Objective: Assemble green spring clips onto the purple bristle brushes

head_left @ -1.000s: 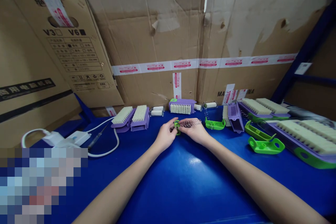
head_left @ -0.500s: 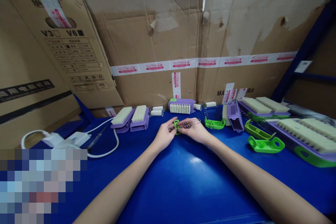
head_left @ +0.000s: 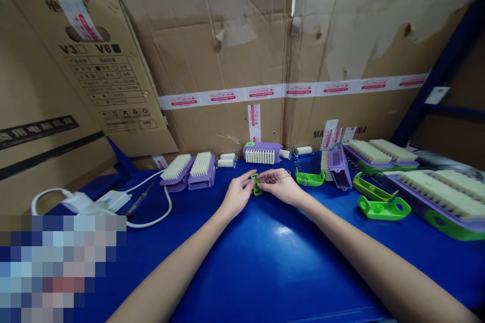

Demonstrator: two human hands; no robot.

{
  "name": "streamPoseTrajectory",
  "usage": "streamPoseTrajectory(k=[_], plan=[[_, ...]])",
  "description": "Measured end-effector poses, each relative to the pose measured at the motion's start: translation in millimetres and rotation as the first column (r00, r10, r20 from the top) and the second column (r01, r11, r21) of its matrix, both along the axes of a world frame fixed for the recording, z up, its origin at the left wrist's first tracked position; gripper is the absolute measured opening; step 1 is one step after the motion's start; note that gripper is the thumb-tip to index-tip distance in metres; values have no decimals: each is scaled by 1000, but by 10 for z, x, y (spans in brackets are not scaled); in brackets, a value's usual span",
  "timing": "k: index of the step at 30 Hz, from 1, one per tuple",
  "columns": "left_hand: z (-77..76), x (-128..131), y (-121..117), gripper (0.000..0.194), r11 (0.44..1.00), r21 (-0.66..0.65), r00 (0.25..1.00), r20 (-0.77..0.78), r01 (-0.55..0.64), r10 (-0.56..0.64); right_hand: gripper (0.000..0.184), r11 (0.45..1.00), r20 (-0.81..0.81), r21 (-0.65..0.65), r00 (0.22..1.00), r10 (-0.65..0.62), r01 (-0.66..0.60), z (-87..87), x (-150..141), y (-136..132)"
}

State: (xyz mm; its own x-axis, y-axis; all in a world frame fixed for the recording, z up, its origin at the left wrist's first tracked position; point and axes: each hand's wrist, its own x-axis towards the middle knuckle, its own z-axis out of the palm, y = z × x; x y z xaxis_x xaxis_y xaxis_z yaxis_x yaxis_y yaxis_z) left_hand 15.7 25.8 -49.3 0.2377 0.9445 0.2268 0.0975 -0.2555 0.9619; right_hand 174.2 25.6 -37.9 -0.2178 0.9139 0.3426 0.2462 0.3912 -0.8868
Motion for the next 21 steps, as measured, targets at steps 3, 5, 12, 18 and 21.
streamPoseTrajectory(k=[3,5,12,18,21], plan=[[-2,-1,3,40,1000,-4,1000,1,-1,1,21,999,37,42,999,14,-16,3,11,-8],[-7,-5,8,41,1000,-9,1000,5,10,-10,20,997,71,78,997,24,-30,4,23,-14],[5,-13,9,45,996,-61,998,17,57,-57,21,991,115,109,992,58,-71,1,73,-7],[10,5,12,46,994,-65,995,52,84,-81,20,994,160,105,987,17,-34,34,53,-33],[14,17,9,47,996,-63,997,50,58,-55,17,986,178,166,982,-54,24,52,15,-69]])
